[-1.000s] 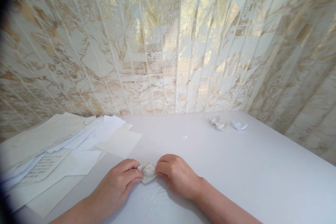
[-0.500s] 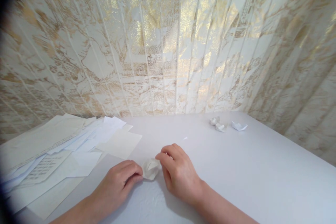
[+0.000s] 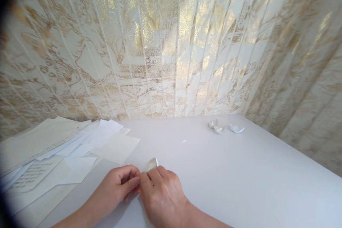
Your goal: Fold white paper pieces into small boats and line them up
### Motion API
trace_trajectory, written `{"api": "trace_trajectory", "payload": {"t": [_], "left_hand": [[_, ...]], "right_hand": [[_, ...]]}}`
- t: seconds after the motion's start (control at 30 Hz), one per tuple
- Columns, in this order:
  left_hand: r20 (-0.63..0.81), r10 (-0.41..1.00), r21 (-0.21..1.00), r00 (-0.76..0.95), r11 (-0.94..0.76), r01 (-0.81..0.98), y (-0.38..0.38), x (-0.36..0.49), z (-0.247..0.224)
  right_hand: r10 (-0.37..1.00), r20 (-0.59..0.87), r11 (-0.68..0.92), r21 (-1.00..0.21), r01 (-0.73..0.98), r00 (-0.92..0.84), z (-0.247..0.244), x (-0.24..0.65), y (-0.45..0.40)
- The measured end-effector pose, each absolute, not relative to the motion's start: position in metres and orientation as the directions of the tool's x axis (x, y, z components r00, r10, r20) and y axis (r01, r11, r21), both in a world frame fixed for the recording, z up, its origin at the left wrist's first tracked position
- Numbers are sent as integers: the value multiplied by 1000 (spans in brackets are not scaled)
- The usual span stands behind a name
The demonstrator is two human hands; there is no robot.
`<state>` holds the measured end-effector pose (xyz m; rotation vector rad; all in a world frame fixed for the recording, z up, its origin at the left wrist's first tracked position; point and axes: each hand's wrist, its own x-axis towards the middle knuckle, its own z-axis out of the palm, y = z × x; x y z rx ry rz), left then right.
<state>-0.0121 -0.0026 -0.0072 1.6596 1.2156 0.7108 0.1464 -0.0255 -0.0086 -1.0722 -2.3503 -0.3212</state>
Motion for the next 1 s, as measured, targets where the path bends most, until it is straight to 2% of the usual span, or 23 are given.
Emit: {"api": "trace_trajectory", "payload": {"t": [0.17, 0.27, 0.4, 0.5, 0.6, 0.7, 0.8, 0.9, 1.0], "left_hand": [[-83, 922, 970, 377, -12, 244, -1, -11, -13], [-71, 940, 979, 334, 1, 204, 0, -12, -8], [-109, 967, 953, 229, 36, 301, 4, -16, 1], [-106, 968, 917, 230, 6, 398, 7, -19, 3], [-70, 969, 876, 237, -54, 480, 9, -21, 1], [-20, 966, 825, 258, -130, 550, 8, -21, 0], [43, 955, 760, 294, -222, 611, 3, -19, 1], [86, 935, 693, 344, -304, 653, -3, -17, 3], [77, 928, 628, 363, -328, 706, -7, -15, 5]], "right_hand": [[655, 528, 643, -12, 766, -541, -15, 150, -23], [628, 555, 671, -30, 741, -545, -18, 153, -22], [519, 588, 776, -22, 630, -620, -16, 153, -21], [438, 572, 855, -27, 518, -693, -11, 153, -22], [424, 575, 882, -86, 463, -700, -6, 155, -23], [565, 625, 810, -296, 507, -538, -4, 157, -23], [792, 533, 587, -534, 608, -296, -4, 156, -22], [874, 416, 469, -585, 662, -252, -6, 152, -19], [869, 428, 472, -566, 675, -248, -9, 151, -18]]}}
